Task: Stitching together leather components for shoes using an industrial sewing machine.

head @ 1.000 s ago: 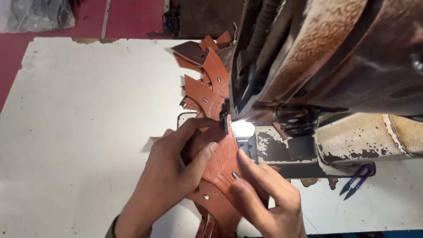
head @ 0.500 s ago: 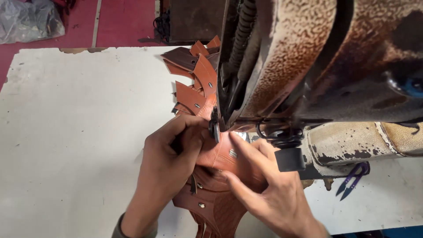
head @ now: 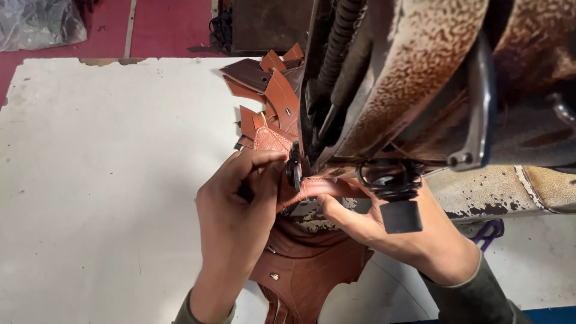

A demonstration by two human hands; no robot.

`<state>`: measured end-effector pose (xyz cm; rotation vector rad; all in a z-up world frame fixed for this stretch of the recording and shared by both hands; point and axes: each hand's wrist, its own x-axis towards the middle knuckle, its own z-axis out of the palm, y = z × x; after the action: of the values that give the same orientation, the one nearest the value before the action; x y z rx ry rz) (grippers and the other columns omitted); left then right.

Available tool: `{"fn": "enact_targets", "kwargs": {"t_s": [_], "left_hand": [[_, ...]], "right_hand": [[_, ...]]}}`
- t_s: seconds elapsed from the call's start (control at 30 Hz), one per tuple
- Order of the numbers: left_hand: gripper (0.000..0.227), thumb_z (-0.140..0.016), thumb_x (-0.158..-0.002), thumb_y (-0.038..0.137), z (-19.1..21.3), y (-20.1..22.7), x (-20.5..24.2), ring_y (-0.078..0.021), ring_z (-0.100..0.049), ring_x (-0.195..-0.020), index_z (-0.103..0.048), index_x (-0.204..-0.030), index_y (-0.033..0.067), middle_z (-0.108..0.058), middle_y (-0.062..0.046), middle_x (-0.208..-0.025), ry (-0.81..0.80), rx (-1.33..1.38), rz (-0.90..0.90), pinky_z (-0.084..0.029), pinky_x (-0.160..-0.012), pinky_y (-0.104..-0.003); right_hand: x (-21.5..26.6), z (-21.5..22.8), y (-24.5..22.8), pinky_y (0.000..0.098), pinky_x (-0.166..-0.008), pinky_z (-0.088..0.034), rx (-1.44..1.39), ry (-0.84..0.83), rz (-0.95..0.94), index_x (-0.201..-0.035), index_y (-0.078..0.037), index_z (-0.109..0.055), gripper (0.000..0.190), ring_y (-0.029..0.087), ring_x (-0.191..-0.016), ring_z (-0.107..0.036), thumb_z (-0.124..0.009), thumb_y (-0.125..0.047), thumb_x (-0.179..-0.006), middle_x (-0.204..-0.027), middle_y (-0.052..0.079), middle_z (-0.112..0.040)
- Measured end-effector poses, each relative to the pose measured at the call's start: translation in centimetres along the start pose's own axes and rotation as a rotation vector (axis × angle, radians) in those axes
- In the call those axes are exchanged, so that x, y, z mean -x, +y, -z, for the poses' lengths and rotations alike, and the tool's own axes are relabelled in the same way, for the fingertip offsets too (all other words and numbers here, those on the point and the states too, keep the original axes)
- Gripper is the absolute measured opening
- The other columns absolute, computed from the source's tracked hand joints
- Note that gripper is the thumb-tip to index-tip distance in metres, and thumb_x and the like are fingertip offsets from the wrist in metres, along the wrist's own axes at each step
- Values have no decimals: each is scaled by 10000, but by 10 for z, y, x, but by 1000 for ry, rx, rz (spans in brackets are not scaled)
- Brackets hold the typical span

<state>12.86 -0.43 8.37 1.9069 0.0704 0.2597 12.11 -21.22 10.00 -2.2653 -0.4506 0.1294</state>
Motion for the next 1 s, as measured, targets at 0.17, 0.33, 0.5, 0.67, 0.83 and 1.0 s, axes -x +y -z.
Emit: {"fn": "enact_targets", "kwargs": {"t_s": [0.17,0.33,0.5,0.67,0.83,1.0], "left_hand": [[274,-576,-920,-6,13,-28,11,0,-629,-812,-742,-1129,55,-738,18,-879,-309,261,66,-523,-751,-199],[432,-664,-974,69,4,-43,54,-78,-534,-678,-667,-1402,127,-674,-67,-791,-254,122,176,-481,-621,-248],[420,-651,-932,111,-19,-29,60,-53,-747,-765,-666,-1351,88,-803,-37,-851,-108,133,116,-574,-705,-233],[384,-655,-915,144,-28,-7,45,-109,-701,-670,-696,-1293,97,-800,-58,-813,-114,102,237,-558,-634,-253],[356,-594,-944,118,-28,-7,26,-76,-701,-840,-714,-1274,58,-789,-48,-937,-216,192,207,-550,-760,-236],[324,-565,-968,120,-22,7,16,-90,-716,-893,-729,-1242,72,-816,-43,-970,-287,215,227,-556,-807,-251]], "right_hand": [[20,-44,6,350,-870,-560,406,357,248,-1219,-129,-706,340,212,-849,-696,-733,-91,-881,-956,97,-731],[43,-98,2,194,-716,-488,-240,437,-11,-1404,10,-553,510,77,-769,-617,-707,-23,-918,-880,35,-702],[51,-86,6,147,-556,-370,-491,370,-214,-1518,-8,-552,598,3,-634,-463,-695,-2,-937,-763,-57,-599],[57,-80,6,153,-554,-389,-591,397,-199,-1519,2,-511,608,-1,-620,-484,-677,10,-935,-725,-61,-577],[54,-80,-5,163,-522,-422,-598,451,-266,-1528,-14,-501,629,5,-583,-516,-685,4,-926,-683,-41,-622],[48,-74,-10,169,-552,-510,-603,472,-233,-1502,-1,-486,623,13,-640,-611,-681,9,-911,-789,4,-748]]}}
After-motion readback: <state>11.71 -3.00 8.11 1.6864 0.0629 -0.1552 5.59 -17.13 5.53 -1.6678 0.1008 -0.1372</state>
